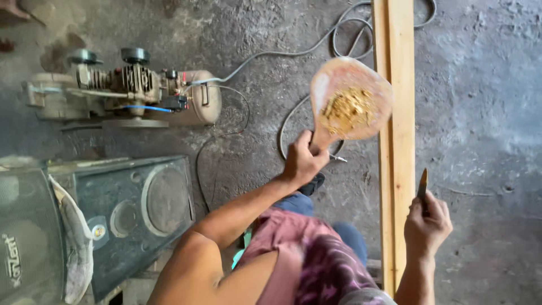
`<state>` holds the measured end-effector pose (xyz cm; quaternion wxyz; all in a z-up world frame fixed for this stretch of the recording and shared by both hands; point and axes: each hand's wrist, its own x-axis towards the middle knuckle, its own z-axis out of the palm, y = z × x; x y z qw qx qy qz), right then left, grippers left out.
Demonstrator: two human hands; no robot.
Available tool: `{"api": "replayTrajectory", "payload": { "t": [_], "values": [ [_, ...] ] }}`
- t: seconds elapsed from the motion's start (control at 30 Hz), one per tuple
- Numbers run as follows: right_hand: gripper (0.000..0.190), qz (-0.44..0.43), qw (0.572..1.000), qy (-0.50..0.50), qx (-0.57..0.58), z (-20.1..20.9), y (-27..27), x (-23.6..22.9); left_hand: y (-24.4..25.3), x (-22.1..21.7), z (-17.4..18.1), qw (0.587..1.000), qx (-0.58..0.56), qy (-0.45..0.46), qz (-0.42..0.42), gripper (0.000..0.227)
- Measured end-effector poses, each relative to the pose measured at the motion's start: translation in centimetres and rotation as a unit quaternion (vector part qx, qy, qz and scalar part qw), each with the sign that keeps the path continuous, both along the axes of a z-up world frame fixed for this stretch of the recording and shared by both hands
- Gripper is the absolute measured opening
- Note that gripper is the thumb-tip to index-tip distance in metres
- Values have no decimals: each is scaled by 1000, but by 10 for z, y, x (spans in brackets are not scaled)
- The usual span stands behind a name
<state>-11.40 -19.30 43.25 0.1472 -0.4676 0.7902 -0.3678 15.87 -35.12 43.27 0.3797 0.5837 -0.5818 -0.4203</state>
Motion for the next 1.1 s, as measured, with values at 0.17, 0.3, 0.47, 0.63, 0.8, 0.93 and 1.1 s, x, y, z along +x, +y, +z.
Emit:
{"api": "replayTrajectory", "payload": {
  "t": [0.17, 0.3, 0.47, 0.63, 0.8, 0.93, 1.1],
  "values": [
    [23, 43, 996, -77, -16, 12, -95, -4, -30, 43, 31, 993, 53, 23, 100, 22],
    [28, 80, 994, -76, -16, 8, -167, -11, -64, 63, 37, 987, -4, -25, 157, 28],
    [22, 76, 988, -130, -9, -16, -275, -28, -165, 67, 21, 977, 66, -25, 201, 29],
    [23, 59, 992, -105, 36, -29, -408, -50, -306, 57, 23, 977, 5, -11, 212, 26],
    [21, 98, 981, -163, 43, -18, -545, -51, -417, 64, 44, 974, 26, -36, 220, 26],
    [23, 134, 974, -184, 12, -2, -642, -35, -485, 76, 60, 963, 43, -2, 266, 25],
    [22, 152, 969, -196, 12, -10, -773, -7, -591, 105, 52, 946, 64, 59, 313, 25]
  ]
}}
